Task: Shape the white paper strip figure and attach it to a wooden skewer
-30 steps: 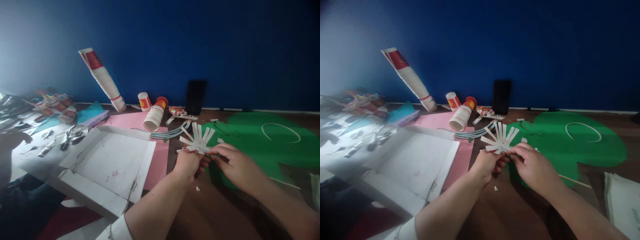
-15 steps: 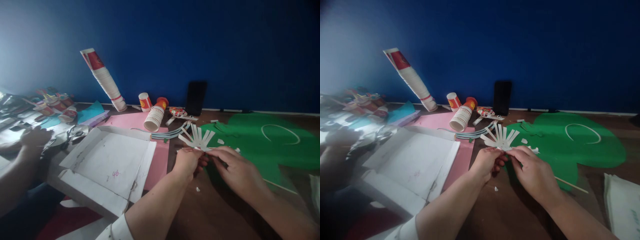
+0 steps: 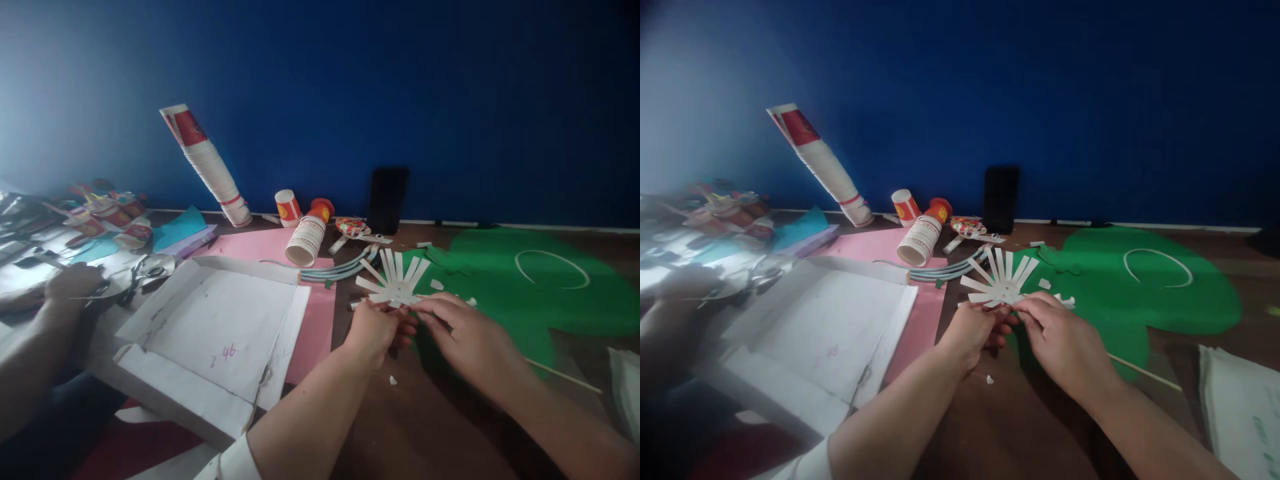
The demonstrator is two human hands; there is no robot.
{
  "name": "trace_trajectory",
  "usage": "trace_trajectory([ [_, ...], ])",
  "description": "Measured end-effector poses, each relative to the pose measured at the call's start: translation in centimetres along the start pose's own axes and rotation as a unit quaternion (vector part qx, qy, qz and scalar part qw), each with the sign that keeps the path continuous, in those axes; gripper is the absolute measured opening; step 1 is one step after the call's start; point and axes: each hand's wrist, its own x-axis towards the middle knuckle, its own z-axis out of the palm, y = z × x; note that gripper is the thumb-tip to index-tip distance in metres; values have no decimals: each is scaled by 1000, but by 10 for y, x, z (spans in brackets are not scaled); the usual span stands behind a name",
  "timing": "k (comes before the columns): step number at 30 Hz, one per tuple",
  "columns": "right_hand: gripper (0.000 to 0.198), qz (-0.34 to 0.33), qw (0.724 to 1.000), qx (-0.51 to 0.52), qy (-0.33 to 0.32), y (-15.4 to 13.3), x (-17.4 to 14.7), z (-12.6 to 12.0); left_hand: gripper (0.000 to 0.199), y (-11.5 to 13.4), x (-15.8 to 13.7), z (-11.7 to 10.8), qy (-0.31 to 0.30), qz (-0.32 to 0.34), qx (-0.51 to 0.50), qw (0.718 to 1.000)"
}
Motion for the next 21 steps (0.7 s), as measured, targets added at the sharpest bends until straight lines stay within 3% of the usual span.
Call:
trace_trajectory([
  [11,24,10,997,67,-35,4,5,2,13,-3,2,0,-6,12,11,1000],
  [21,23,-18,999,30,18,0,-4,7,13,-3,1,2,12,24,-25,999],
])
